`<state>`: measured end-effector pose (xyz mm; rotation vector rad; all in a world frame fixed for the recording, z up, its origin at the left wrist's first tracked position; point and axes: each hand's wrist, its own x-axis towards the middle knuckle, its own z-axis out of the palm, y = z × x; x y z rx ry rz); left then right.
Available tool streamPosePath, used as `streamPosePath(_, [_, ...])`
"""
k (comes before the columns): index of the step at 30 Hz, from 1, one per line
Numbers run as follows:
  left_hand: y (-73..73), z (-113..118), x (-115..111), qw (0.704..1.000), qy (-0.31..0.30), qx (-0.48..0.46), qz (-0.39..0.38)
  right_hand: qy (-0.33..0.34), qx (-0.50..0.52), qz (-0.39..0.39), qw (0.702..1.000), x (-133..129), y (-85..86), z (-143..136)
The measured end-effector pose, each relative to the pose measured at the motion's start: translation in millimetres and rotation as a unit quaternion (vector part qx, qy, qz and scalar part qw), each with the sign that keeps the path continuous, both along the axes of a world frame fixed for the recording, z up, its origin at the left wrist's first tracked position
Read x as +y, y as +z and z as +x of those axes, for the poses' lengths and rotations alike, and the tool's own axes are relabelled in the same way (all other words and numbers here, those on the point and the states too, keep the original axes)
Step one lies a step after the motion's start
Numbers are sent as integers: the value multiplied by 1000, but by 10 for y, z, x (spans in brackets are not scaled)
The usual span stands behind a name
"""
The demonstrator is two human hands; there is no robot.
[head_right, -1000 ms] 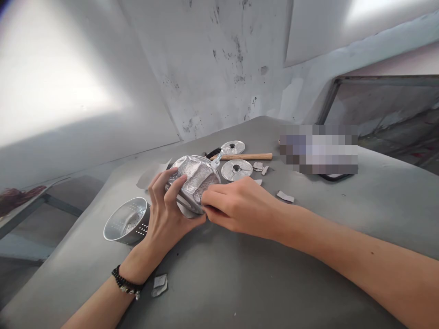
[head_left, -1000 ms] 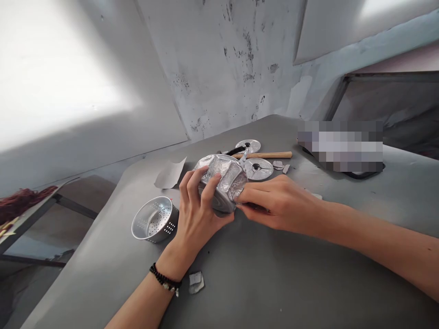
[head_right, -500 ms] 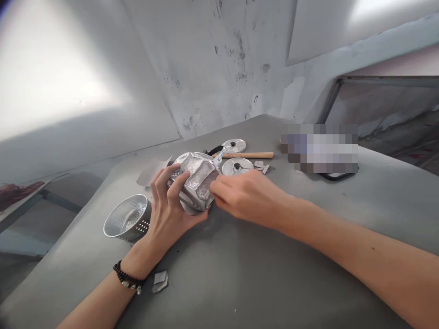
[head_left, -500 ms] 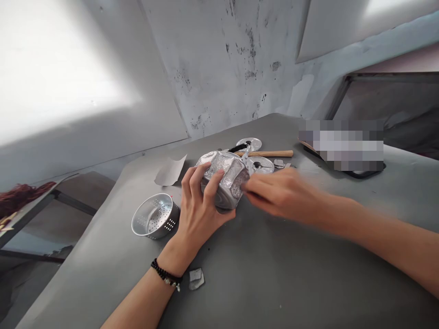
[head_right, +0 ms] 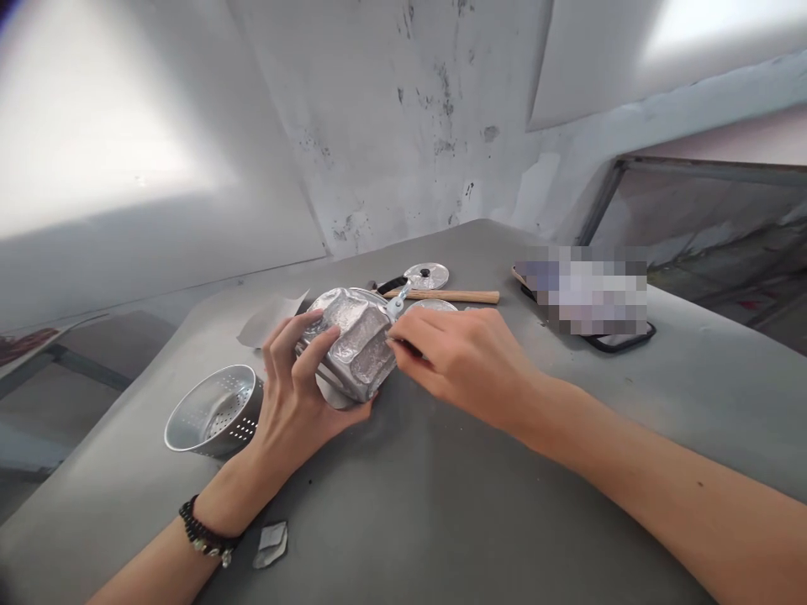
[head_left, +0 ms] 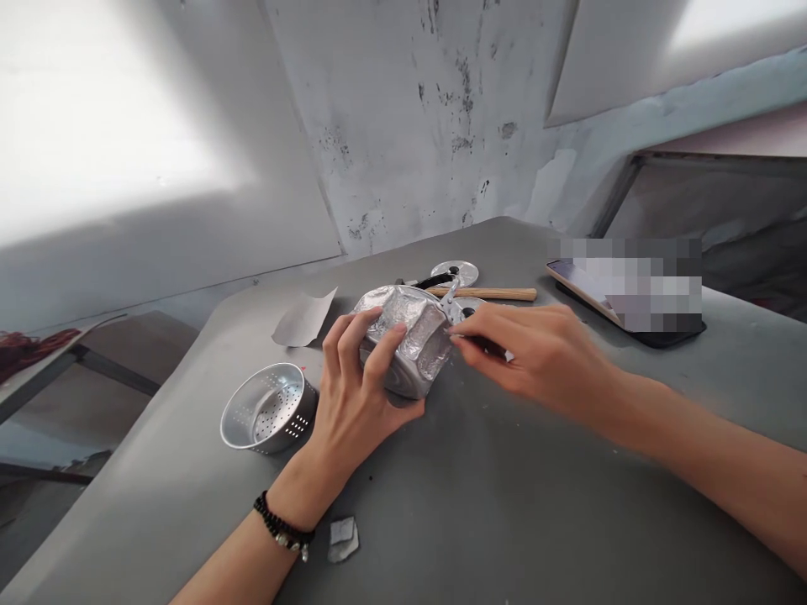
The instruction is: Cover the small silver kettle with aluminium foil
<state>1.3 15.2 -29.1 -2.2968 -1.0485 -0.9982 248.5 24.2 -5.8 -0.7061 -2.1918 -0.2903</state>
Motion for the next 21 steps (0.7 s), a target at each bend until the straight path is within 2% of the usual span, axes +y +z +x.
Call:
streamPosePath(2, [9, -1, -7, 1000, 2, 0, 4, 34, -36, -11, 999, 10, -16, -8])
streamPosePath(4, [14, -3, -16, 1000, 5, 0, 7, 68, -30, -29, 997, 21, -37, -16])
streamPosePath(8, [4, -8, -24, 1000, 7, 4, 0, 14, 46, -36, 998, 23, -75, -50])
streamPosePath(12, [-2, -12, -34, 1000, 10, -2, 17, 86, 18, -60, 994, -15, -97, -110])
streamPosePath(17, [2, -14, -44, 1000, 16, 3, 6, 26, 91, -91, 991, -16, -110, -139])
streamPosePath(21, [1, -16, -40, 1000, 14, 0, 15, 85, 67, -114, 988, -27, -115, -164])
